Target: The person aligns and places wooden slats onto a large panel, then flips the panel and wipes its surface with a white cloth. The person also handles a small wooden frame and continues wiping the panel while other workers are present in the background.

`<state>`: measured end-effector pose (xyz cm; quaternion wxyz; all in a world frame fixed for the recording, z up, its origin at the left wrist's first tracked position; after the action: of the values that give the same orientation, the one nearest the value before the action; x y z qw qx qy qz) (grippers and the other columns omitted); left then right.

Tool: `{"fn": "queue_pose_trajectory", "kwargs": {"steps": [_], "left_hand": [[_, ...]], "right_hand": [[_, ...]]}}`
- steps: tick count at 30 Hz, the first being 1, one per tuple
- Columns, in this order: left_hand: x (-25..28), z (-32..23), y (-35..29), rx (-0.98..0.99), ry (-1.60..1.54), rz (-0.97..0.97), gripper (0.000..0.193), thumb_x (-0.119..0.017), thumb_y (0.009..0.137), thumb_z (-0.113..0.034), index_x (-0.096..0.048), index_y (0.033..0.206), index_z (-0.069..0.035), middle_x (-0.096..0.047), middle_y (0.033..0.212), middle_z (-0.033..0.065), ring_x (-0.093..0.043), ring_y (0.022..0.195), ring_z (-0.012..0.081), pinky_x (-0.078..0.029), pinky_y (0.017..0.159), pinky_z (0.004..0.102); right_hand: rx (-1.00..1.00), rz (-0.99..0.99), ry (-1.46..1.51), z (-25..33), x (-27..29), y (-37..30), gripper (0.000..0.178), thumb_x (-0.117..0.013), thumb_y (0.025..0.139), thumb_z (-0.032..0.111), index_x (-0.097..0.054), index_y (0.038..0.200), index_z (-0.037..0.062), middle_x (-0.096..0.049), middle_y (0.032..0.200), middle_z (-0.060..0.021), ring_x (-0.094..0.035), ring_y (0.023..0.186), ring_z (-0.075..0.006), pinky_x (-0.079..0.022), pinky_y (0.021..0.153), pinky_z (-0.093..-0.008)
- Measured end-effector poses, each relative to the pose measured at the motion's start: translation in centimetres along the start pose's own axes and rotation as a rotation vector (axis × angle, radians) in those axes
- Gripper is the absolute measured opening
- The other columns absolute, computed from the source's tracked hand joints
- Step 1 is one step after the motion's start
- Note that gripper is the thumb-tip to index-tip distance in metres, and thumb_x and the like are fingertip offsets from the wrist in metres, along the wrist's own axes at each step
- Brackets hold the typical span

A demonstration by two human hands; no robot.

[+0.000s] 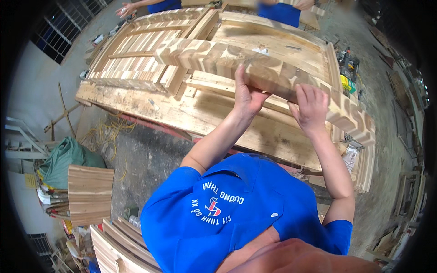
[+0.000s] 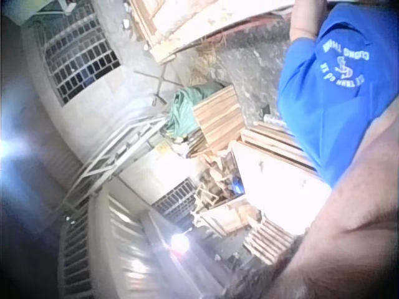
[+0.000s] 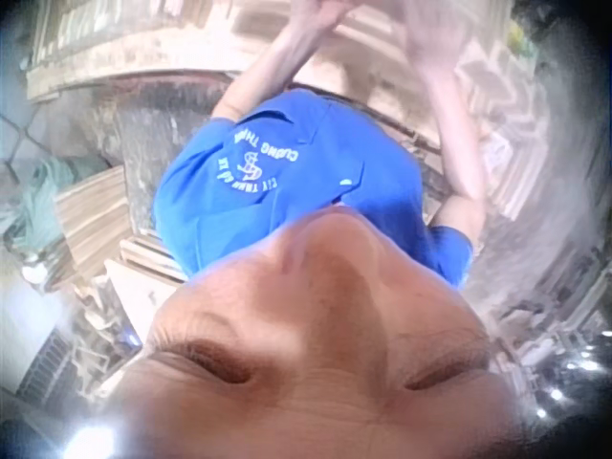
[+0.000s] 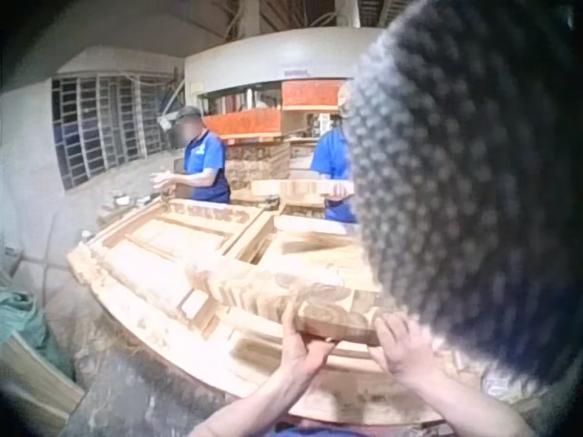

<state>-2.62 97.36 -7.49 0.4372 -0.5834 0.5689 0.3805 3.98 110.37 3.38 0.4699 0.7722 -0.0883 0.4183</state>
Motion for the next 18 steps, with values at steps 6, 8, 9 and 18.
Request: {"fn": "queue_pose_trajectory", "kwargs": {"steps": [6,8,9,18], "left_hand": [[3.5,-1.0,3.0,-0.176,-0.086,0.014,0.085,-0.044,0.075,-0.072,-0.035,0.138,-0.014,-0.037,0.139,0.0096,-0.035,0.128,0.0293,-0.028,0.105,0.0496],[4.0,-2.4,2.9,-0.27,-0.081,0.03,0.085,-0.044,0.076,-0.072,-0.036,0.138,-0.015,-0.039,0.138,0.009,-0.035,0.128,0.0281,-0.028,0.105,0.0478],[4.0,-2.1,2.8,-0.276,-0.08,0.012,0.084,-0.044,0.076,-0.072,-0.036,0.137,-0.015,-0.039,0.138,0.0085,-0.036,0.128,0.0276,-0.028,0.105,0.0472],[6.3,-1.2,1.5,-0.241,-0.012,-0.093,0.068,-0.052,0.084,-0.059,-0.043,0.131,-0.01,-0.047,0.131,0.0083,-0.043,0.123,0.0257,-0.035,0.103,0.0447]], "right_hand": [[-0.158,0.226,0.104,-6.4,-0.4,1.8,0.062,-0.075,0.069,0.035,-0.054,0.121,0.0087,-0.052,0.125,-0.0123,-0.047,0.115,-0.0327,-0.036,0.1,-0.041],[-0.215,0.376,0.235,-7.8,-2.2,2.1,0.063,-0.074,0.069,0.034,-0.053,0.122,0.007,-0.054,0.123,-0.0138,-0.051,0.112,-0.0344,-0.039,0.098,-0.04],[-0.216,0.423,0.341,-8.7,-3.5,1.1,0.061,-0.072,0.071,0.041,-0.057,0.118,0.0042,-0.059,0.116,-0.0153,-0.055,0.106,-0.0305,-0.04,0.094,-0.0374],[-0.474,0.825,1.102,-7.4,-12.6,-6.3,0.038,-0.068,0.081,0.034,-0.062,0.098,0.0003,-0.062,0.086,-0.0028,-0.055,0.081,-0.0116,-0.043,0.076,-0.0275]]}}
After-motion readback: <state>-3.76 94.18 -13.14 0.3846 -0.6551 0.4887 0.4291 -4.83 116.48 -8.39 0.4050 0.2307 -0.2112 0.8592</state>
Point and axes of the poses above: each hand's wrist, its own y-axis towards the middle knuckle, its own x-axis out of the back of the hand, z = x × y, the point moved 10 cm from there along y, towards the middle knuckle
